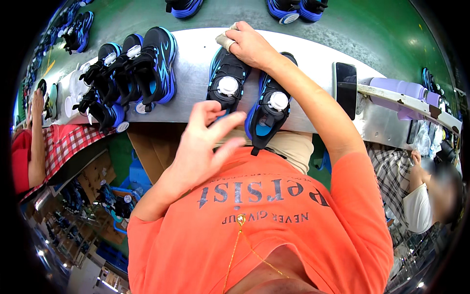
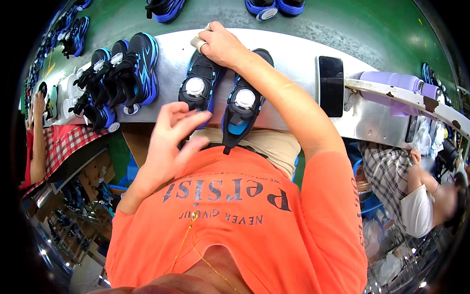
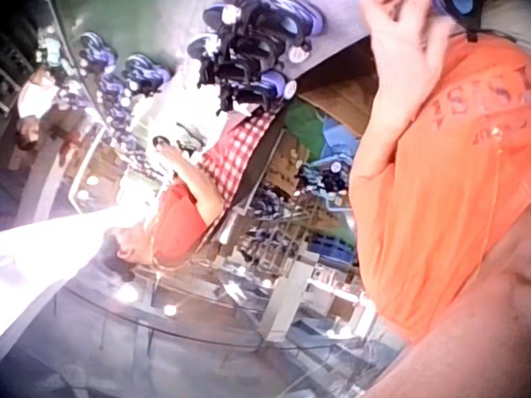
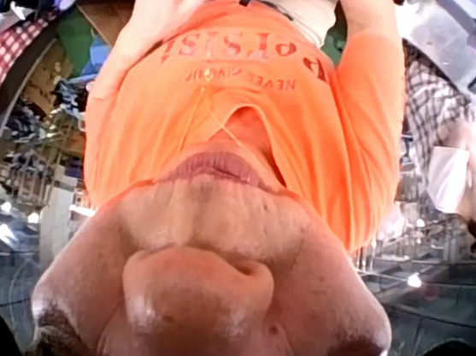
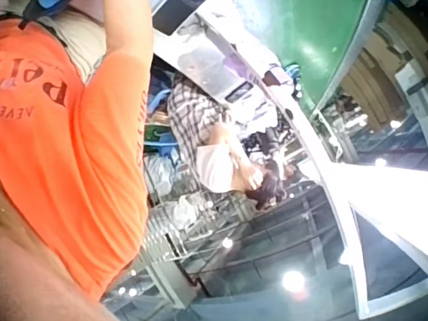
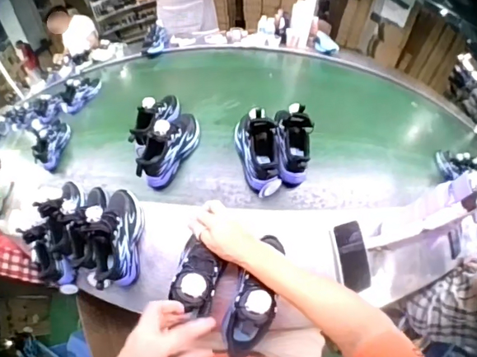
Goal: The person inserts a round component into the top of shoes and then applies a piece of tape over it.
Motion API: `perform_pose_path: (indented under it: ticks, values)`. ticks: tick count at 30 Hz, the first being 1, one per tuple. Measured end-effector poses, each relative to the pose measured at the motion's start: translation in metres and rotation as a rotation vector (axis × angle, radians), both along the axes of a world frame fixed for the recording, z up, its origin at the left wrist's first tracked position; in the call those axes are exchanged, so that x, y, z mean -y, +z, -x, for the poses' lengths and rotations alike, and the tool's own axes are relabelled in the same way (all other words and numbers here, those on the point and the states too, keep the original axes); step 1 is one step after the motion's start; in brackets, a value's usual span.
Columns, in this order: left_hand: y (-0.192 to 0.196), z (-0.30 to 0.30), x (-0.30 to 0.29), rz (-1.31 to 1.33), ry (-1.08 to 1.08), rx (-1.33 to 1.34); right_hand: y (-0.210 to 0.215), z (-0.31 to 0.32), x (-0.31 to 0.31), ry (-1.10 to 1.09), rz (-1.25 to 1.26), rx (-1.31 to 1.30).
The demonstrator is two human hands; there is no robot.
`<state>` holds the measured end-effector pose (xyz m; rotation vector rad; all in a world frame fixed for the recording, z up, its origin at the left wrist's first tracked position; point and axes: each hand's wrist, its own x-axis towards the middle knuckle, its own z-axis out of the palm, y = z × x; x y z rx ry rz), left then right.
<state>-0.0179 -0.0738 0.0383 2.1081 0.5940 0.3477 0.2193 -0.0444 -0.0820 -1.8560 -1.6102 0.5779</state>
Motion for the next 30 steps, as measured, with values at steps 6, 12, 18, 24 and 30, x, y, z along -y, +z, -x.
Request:
perform_pose_path:
  ticks: [6,12,18,24,30]
  values:
    - [-0.021,0.012,-0.027,0.687,0.275,0.13,0.033,-0.009,0.014,0.004,-0.05,-0.031]
    - [-0.051,0.01,-0.031,0.994,0.217,0.15,0.068,0.004,0.051,0.184,0.136,-0.13]
    - [-0.052,0.011,-0.029,1.064,0.243,0.175,0.073,0.003,0.052,0.245,0.127,-0.17]
    - [-0.019,0.002,-0.028,0.24,-0.276,-0.092,0.069,0.006,0.053,0.247,0.18,-0.102]
    - [-0.019,-0.024,-0.01,-0.155,-0.501,-0.425,0.095,-0.063,0.016,-0.096,-0.188,0.266]
